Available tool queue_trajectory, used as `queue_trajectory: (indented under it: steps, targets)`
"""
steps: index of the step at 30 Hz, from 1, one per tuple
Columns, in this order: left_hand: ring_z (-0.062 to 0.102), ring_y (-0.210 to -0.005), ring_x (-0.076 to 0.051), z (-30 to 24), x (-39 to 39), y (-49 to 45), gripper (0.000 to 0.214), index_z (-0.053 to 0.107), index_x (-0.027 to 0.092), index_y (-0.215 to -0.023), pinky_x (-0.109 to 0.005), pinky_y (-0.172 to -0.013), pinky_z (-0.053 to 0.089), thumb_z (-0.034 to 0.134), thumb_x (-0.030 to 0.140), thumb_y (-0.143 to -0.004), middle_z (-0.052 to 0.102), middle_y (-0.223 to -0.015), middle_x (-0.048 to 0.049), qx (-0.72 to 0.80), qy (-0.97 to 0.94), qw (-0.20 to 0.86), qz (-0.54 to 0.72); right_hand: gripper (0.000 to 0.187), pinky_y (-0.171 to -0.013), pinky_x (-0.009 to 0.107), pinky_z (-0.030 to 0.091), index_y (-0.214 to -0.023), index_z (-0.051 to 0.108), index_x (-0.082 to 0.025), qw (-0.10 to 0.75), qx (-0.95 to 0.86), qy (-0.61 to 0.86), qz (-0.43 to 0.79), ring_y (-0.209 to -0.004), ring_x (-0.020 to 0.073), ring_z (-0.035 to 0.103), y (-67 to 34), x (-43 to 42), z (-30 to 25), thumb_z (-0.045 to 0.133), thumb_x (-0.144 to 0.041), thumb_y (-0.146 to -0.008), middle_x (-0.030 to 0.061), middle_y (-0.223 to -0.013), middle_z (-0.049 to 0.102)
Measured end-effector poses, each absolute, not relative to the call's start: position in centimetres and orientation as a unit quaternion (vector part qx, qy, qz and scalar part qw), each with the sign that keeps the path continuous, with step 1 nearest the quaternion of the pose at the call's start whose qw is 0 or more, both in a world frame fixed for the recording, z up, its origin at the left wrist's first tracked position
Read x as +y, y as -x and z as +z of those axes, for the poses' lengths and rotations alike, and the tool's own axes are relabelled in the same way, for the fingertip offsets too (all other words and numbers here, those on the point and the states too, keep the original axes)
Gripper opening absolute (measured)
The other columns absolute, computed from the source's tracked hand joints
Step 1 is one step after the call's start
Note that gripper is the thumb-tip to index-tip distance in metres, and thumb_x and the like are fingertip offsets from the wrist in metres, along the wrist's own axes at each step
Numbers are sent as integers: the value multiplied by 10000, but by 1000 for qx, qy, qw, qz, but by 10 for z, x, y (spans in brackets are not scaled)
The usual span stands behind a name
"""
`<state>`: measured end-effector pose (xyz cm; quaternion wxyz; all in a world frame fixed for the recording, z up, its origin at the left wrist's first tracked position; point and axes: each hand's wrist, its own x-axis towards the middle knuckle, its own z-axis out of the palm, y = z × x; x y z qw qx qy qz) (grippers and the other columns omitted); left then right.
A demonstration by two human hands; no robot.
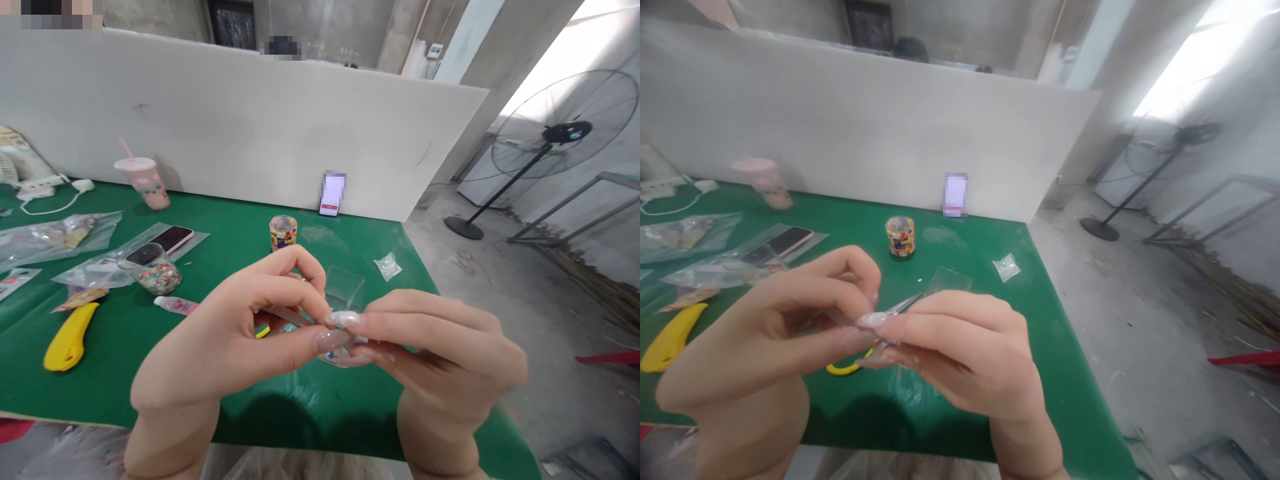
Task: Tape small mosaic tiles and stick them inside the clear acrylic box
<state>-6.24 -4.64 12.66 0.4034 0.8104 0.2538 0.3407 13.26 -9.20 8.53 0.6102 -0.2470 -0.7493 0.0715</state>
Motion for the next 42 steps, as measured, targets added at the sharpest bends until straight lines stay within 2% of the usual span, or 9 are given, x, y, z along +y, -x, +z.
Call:
queue_trajectory:
  steps: [4, 8, 14, 20, 26, 31, 38, 42]
  targets:
    - [550, -598, -91, 126, -47, 63, 198, 730, 216, -661, -192, -477, 433, 687, 166, -849, 565, -806, 4, 253, -817, 394, 338, 142, -768, 123, 639, -1009, 760, -99, 606, -755, 238, 78, -777, 88, 744, -134, -93, 85, 726, -34, -888, 44, -923, 800]
    - [541, -597, -92, 125, -48, 63, 192, 730, 213, -677, -197, -473, 421, 680, 186, -860, 548, -793, 8, 255, -813, 394, 345, 132, -741, 146, 648, -1005, 766, -121, 609, -746, 254, 88, -763, 104, 756, -132, -93, 85, 714, -54, -904, 44, -903, 801]
    - [529, -614, -76, 129, -50, 61, 197, 714, 209, -649, -181, -498, 415, 678, 191, -842, 534, -791, 20, 282, -804, 411, 324, 119, -780, 105, 623, -991, 775, -106, 629, -731, 249, 92, -771, 79, 740, -129, -93, 84, 711, -54, -906, 41, -888, 795]
    - [526, -641, -71, 125, -49, 62, 186, 716, 223, -686, -168, -517, 407, 672, 182, -863, 527, -803, 30, 275, -804, 400, 343, 182, -718, 168, 655, -1046, 783, -174, 626, -725, 262, 118, -754, 116, 756, -130, -94, 85, 744, -90, -889, 28, -899, 806]
    - [550, -639, -61, 128, -50, 64, 208, 693, 212, -638, -132, -534, 441, 658, 127, -824, 549, -795, 29, 283, -810, 381, 345, 238, -631, 177, 619, -1124, 757, -162, 605, -742, 243, 158, -737, 113, 737, -133, -90, 82, 767, -139, -887, 49, -961, 813]
    - [545, -598, -46, 128, -50, 63, 199, 726, 203, -666, -122, -500, 445, 647, 162, -844, 557, -809, 23, 291, -807, 379, 347, 356, -577, 200, 605, -1208, 718, -192, 593, -745, 241, 190, -737, 110, 720, -134, -90, 82, 802, -165, -863, 17, -1027, 811]
    - [586, -668, -65, 128, -53, 64, 200, 733, 244, -684, -111, -511, 456, 647, 159, -843, 589, -802, 30, 297, -813, 345, 363, 497, -674, 156, 610, -1312, 654, -272, 596, -721, 293, 198, -739, 71, 700, -133, -94, 82, 650, 5, -900, -41, -948, 770]
    - [599, -700, -90, 126, -54, 64, 218, 745, 271, -708, -130, -459, 417, 621, 167, -855, 584, -808, 22, 307, -811, 347, 357, 483, -645, 128, 597, -1293, 654, -268, 602, -701, 325, 200, -716, 54, 682, -129, -95, 82, 644, 19, -904, -61, -896, 756]
